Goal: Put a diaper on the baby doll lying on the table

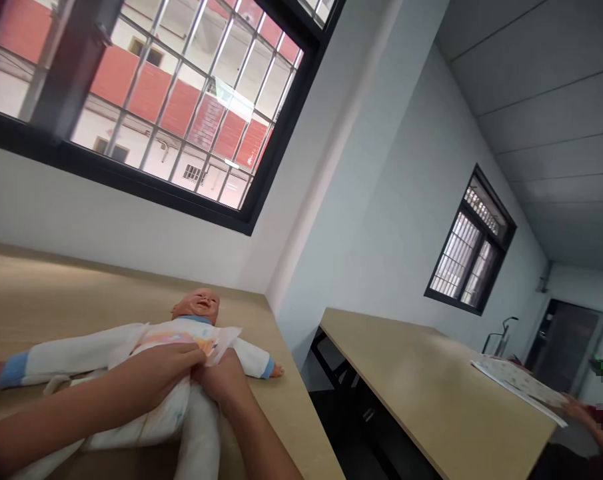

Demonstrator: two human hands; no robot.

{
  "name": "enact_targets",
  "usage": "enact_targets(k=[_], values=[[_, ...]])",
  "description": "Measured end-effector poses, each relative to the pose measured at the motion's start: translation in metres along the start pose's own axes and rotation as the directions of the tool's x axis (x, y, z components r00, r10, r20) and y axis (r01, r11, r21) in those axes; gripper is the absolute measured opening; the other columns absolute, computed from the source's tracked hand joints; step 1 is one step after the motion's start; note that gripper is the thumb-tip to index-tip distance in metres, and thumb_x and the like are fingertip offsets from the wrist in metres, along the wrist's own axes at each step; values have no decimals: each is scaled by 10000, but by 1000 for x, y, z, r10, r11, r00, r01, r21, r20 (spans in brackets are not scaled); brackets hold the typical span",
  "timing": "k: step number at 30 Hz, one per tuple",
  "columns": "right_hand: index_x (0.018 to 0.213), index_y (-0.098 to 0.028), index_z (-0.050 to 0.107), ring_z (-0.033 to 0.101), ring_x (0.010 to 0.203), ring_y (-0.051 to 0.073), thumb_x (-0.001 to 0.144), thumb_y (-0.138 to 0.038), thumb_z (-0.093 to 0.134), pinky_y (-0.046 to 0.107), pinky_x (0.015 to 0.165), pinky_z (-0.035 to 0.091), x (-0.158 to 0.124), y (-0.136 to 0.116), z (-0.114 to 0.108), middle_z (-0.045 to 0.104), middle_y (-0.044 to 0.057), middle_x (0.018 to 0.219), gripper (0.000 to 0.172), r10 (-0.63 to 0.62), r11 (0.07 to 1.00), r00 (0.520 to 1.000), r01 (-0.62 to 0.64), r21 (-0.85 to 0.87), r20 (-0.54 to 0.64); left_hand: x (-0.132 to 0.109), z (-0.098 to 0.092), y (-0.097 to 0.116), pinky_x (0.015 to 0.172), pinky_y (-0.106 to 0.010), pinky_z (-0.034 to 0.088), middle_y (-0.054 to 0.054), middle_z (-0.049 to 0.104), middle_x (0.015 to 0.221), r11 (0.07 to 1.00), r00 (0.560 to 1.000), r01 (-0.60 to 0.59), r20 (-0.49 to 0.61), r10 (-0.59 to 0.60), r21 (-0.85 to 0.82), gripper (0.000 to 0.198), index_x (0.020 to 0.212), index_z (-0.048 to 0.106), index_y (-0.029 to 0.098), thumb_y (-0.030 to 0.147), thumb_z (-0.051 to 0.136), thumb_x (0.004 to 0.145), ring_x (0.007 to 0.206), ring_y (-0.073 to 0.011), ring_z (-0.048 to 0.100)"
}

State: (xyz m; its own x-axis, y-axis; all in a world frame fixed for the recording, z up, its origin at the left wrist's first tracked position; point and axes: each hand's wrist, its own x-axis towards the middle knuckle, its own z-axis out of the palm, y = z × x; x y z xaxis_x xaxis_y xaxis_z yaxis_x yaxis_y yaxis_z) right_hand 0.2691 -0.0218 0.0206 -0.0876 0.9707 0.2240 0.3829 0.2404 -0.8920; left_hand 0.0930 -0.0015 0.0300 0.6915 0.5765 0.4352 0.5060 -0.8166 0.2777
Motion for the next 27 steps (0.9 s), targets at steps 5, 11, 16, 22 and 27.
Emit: enact_targets(k=[5, 11, 16, 22, 27], values=[[939, -198, 748, 654, 659, 186, 652, -386, 829, 278, 554, 476, -12, 26, -41, 739, 31, 784, 352, 180, 950, 983, -183, 251, 35, 2, 22, -18, 856, -412, 475, -101, 743, 1036, 1000, 1000, 5, 1, -5, -8, 340, 968, 691, 217, 250, 360, 1038, 959, -300, 680], [753, -190, 618, 578, 512, 124, 640, -258, 710, 216, 462, 322, -18, 68, -69, 648, -20, 630, 161, 294, 941, 956, -284, 184, -26, -7, 17, -19, 862, -412, 516, -75, 736, 1060, 1000, 1000, 16, -16, -17, -24, 339, 1006, 671, 251, 336, 351, 1081, 985, -300, 675], [825, -195, 643, 547, 595, 161, 696, -140, 626, 275, 575, 394, -17, 79, -51, 615, -25, 652, 141, 208, 969, 949, -233, -82, -237, -7, 18, -16, 888, -423, 521, -88, 730, 1056, 1000, 999, 5, -35, -6, -30, 375, 1027, 671, 260, 321, 305, 1083, 967, -295, 676], [1013, -174, 751, 628, 861, 224, 809, -162, 669, 335, 797, 465, -23, 79, -48, 730, 75, 1006, 220, -76, 888, 966, -48, -457, -249, -6, 20, -16, 884, -401, 507, -90, 731, 1055, 999, 999, 0, -52, -2, -45, 366, 1009, 662, 254, 292, 303, 1072, 951, -275, 665], [955, -137, 739, 631, 906, 248, 816, -138, 670, 322, 767, 396, -19, 73, -45, 725, 111, 997, 155, -7, 766, 966, -160, -622, -257, -7, 19, -15, 874, -372, 483, -74, 733, 1069, 998, 1000, 3, -22, -5, -66, 353, 1027, 674, 240, 265, 322, 1044, 963, -259, 668]])
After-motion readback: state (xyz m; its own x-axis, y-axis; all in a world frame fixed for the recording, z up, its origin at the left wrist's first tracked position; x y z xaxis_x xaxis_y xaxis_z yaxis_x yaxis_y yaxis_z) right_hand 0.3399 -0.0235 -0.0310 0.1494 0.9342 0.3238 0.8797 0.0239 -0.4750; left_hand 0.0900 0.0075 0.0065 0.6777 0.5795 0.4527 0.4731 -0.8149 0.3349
